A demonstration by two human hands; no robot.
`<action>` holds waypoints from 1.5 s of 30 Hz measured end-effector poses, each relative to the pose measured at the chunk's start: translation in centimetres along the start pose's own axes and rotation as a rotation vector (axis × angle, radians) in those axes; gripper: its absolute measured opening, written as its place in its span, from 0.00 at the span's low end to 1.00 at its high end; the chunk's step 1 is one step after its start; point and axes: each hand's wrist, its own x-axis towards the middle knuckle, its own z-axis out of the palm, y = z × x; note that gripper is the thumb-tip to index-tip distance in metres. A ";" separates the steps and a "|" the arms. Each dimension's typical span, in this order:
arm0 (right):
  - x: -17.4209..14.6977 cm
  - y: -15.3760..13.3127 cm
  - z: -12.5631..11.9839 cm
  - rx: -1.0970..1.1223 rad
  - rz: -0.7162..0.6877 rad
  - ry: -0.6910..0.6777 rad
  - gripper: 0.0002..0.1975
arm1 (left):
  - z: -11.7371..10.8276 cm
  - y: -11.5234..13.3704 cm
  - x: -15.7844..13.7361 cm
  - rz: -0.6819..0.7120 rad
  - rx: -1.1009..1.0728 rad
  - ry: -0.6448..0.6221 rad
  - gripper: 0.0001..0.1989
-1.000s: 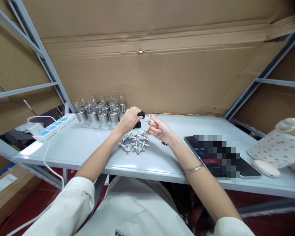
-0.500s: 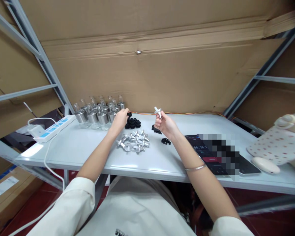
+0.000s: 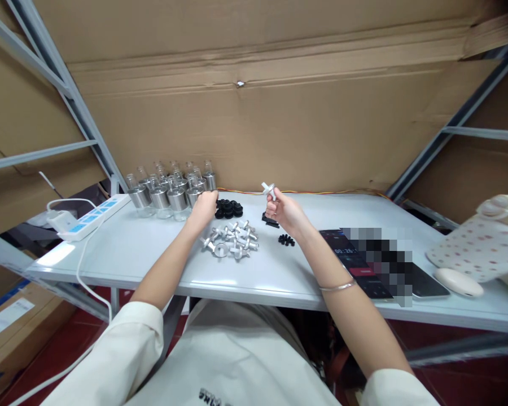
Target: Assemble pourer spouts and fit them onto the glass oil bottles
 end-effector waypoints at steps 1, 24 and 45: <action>0.0 0.0 0.0 0.007 -0.005 0.013 0.17 | -0.1 0.0 0.0 -0.006 0.019 0.001 0.14; 0.2 2.0 0.1 -0.838 -0.338 -0.159 0.09 | -0.4 1.8 -1.1 0.003 0.201 -0.090 0.15; -0.1 3.2 0.6 -1.273 -0.370 -0.457 0.16 | -0.6 1.9 -1.1 -0.023 0.181 -0.106 0.18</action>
